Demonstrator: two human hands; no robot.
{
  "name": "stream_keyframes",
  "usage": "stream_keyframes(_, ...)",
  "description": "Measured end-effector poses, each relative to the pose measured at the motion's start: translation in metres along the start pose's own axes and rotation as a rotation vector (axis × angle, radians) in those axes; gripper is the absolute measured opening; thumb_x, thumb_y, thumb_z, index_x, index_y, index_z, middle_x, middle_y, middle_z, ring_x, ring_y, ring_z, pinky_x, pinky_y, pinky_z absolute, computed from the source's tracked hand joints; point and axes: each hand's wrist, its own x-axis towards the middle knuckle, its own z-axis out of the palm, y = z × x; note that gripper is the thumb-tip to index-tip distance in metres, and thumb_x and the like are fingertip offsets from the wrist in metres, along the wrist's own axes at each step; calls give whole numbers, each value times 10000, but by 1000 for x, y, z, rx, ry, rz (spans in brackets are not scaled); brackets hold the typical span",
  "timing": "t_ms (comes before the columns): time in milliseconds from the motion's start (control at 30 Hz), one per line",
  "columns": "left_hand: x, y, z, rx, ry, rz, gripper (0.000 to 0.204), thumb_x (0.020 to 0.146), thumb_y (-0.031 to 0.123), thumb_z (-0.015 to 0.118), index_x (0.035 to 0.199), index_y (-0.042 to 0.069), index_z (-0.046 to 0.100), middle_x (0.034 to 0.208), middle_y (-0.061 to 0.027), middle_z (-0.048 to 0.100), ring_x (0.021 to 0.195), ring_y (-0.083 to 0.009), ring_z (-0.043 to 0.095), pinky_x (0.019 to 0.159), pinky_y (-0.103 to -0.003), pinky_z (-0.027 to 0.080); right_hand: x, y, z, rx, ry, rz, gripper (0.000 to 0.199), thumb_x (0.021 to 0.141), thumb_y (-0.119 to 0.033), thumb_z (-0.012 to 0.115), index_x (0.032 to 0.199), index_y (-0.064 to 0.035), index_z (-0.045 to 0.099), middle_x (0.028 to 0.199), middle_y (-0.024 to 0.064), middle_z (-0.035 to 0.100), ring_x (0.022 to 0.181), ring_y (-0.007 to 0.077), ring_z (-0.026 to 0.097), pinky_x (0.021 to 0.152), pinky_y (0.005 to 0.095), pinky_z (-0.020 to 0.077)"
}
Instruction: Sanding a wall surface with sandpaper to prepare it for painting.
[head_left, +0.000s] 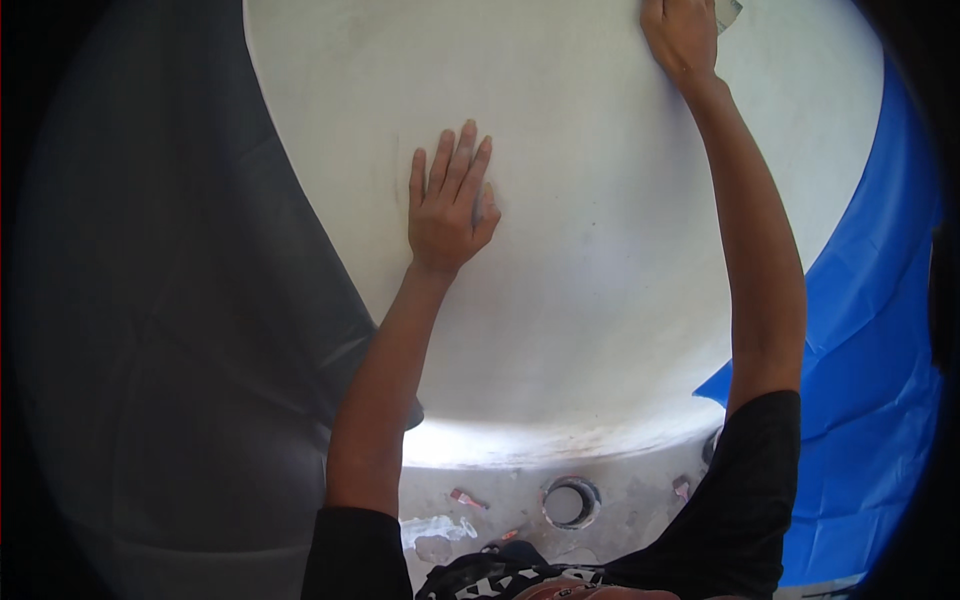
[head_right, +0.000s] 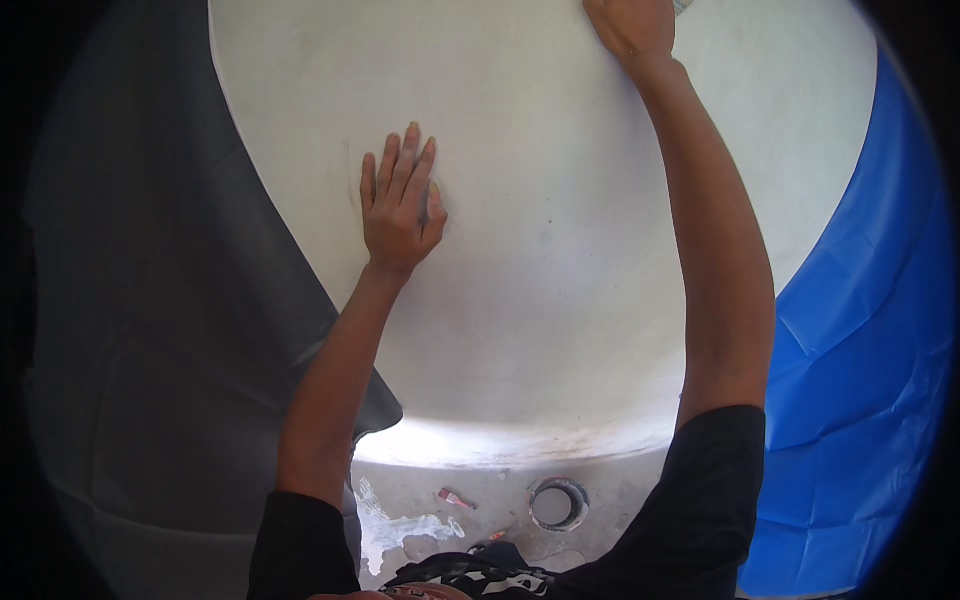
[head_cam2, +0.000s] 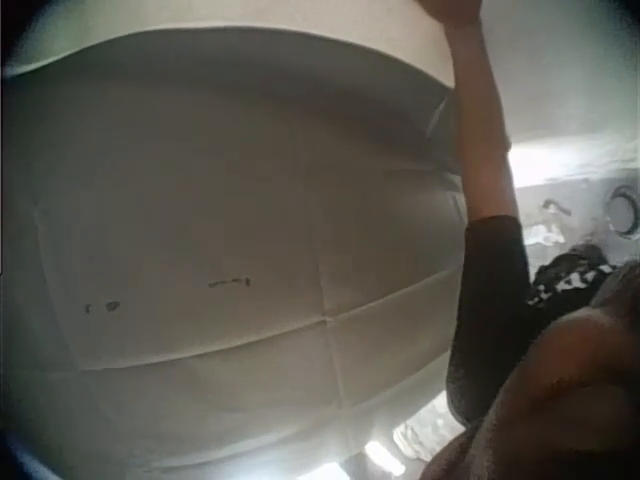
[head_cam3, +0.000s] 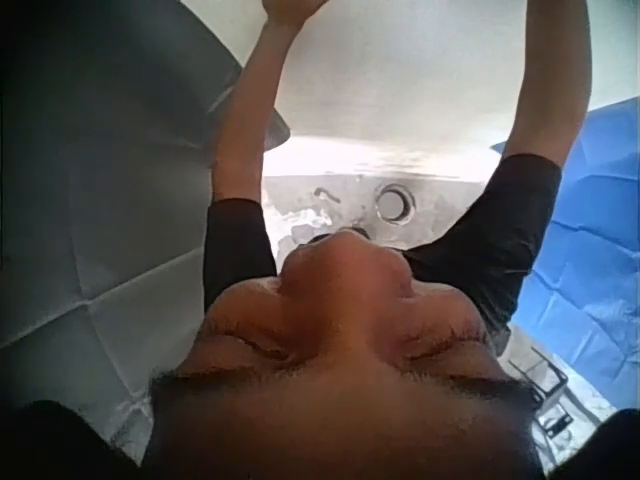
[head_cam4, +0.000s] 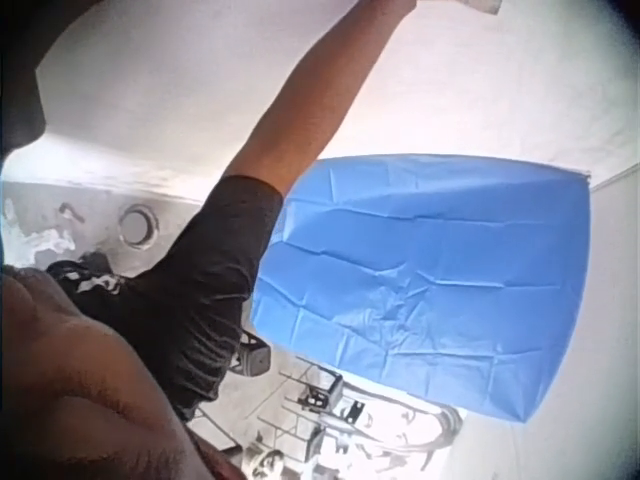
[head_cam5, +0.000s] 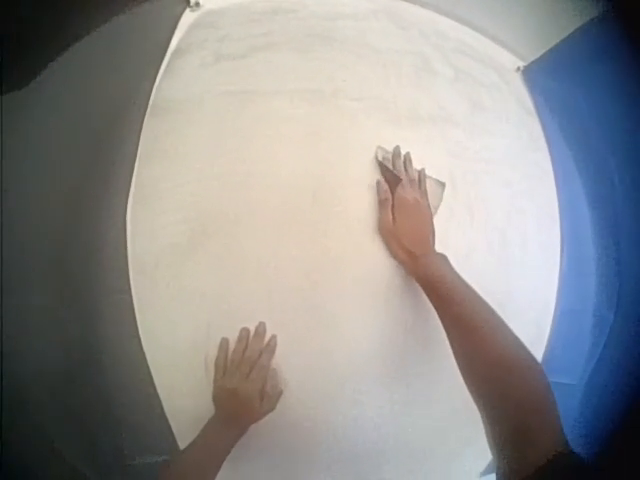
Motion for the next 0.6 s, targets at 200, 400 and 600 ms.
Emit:
stream_keyframes(200,5,1,-4,42,-10,40,564,927,204,553,1483,114,561,1602,-76,470,1516,-274,383,1256,-510,208,-19,9,-1,-25,-36,-64,551,1108,-281,340,1583,0,334,1683,183,261,1566,371,204,1294,525,114)
stream_keyframes(400,11,-14,0,70,-37,122,568,946,214,560,1507,129,532,1614,-54,456,1514,-255,386,1254,-510,216,-74,1,1,-36,-127,-177,550,1087,-241,409,1596,-46,335,1680,179,275,1556,377,233,1274,570,150)
stream_keyframes(600,94,-31,-7,11,97,197,544,965,209,559,1505,144,536,1613,-61,456,1515,-256,385,1252,-494,232,-96,-2,5,31,-91,-134,553,1076,-211,426,1594,-40,336,1673,173,294,1550,379,252,1268,599,138)
